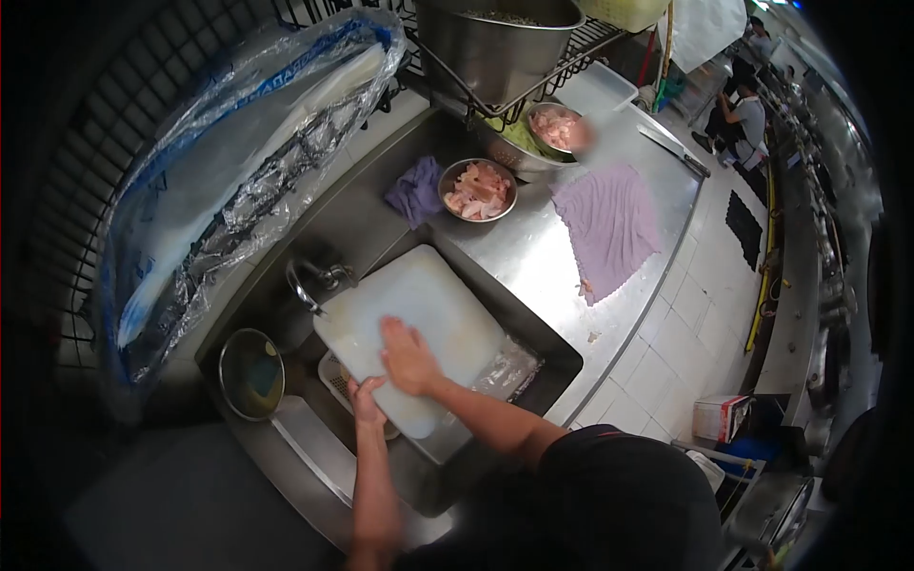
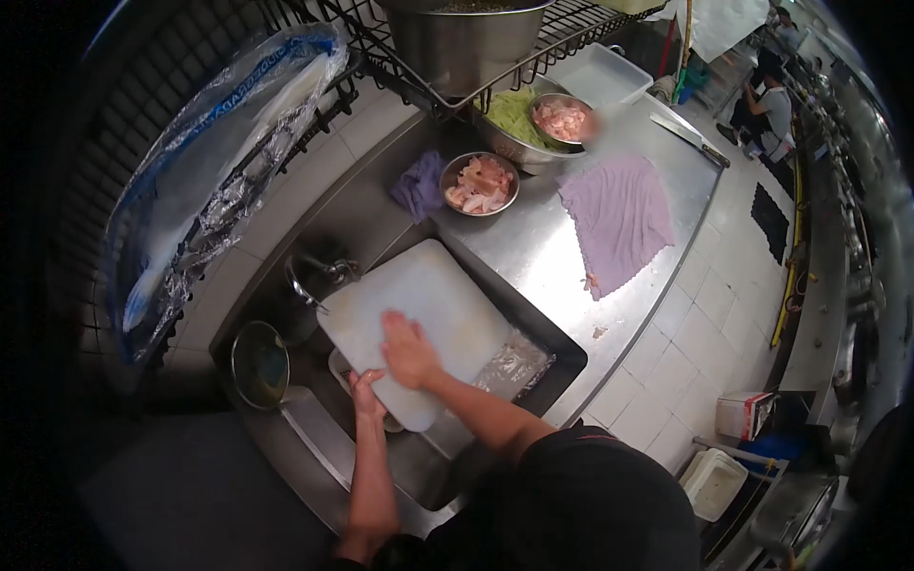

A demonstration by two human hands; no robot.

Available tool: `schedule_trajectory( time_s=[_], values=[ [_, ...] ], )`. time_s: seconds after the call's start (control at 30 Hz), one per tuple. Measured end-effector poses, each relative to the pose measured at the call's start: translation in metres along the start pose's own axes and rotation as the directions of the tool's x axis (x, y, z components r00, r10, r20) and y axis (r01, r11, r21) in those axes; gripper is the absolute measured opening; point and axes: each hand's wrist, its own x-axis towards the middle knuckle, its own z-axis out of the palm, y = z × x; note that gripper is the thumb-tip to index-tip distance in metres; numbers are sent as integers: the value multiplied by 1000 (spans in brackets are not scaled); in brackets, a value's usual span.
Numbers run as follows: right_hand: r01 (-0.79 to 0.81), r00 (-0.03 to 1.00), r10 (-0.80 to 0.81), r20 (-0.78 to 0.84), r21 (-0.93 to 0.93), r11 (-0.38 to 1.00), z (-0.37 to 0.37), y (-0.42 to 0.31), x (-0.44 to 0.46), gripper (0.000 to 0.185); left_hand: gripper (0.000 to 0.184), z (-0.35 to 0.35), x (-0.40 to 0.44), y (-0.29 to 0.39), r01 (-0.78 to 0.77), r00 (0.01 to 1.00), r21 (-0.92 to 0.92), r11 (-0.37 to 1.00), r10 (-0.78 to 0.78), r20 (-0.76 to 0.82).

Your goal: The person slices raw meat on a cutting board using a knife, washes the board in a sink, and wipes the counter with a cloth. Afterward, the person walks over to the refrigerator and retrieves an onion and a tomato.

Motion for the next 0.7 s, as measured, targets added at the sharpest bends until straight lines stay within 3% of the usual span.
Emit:
schedule_trajectory(
  time_s=[0.03,0.1,0.2,0.23,0.27,0.3,0.4,0.43,0.47,0.5,0.53,0.57,0.6,0.7],
  values=[
    [-30,998,23,-66,-109,994,16,23,-4,59,47,2,-6,2,-19,1000,12,1000,20,-20],
    [-249,968,246,-42,-104,963,16,131,-11,57,48,7,-25,10,-13,997,20,1000,14,-72],
    [-359,929,366,44,-126,925,-38,127,0,52,49,16,-35,16,-1,993,3,1000,1,-116],
    [-258,874,349,338,-286,923,-93,61,22,51,49,19,-35,16,4,994,-7,1000,-5,-110],
    [-186,966,221,132,-235,954,-31,62,22,53,49,25,-33,13,8,995,-6,1000,-9,-99],
    [-125,992,125,2,-7,992,-20,32,21,53,50,28,-32,9,5,996,-4,1000,-6,-85],
    [-134,991,134,-27,24,991,-19,2,16,54,50,27,-37,8,-3,996,9,1000,4,-92],
    [-178,984,167,-64,-276,945,27,60,12,59,50,24,-40,9,-11,994,5,1000,12,-110],
    [-398,907,408,104,-109,911,3,93,13,60,50,18,-45,10,-18,994,9,1000,19,-108],
    [-611,776,594,210,19,792,-30,107,12,61,51,11,-51,12,-37,989,23,999,40,-144],
    [-621,748,570,340,53,782,-44,134,17,64,52,3,-57,13,-55,981,32,998,60,-184],
    [-635,702,534,471,74,769,-51,152,24,68,54,-11,-61,15,-74,991,6,997,74,-108],
    [-634,695,534,482,61,771,-52,156,27,68,54,-18,-64,15,-69,990,-2,998,69,-123],
    [-613,773,435,462,364,701,-68,154,34,79,53,-43,-64,15,-19,999,-73,997,16,-47]
  ],
)
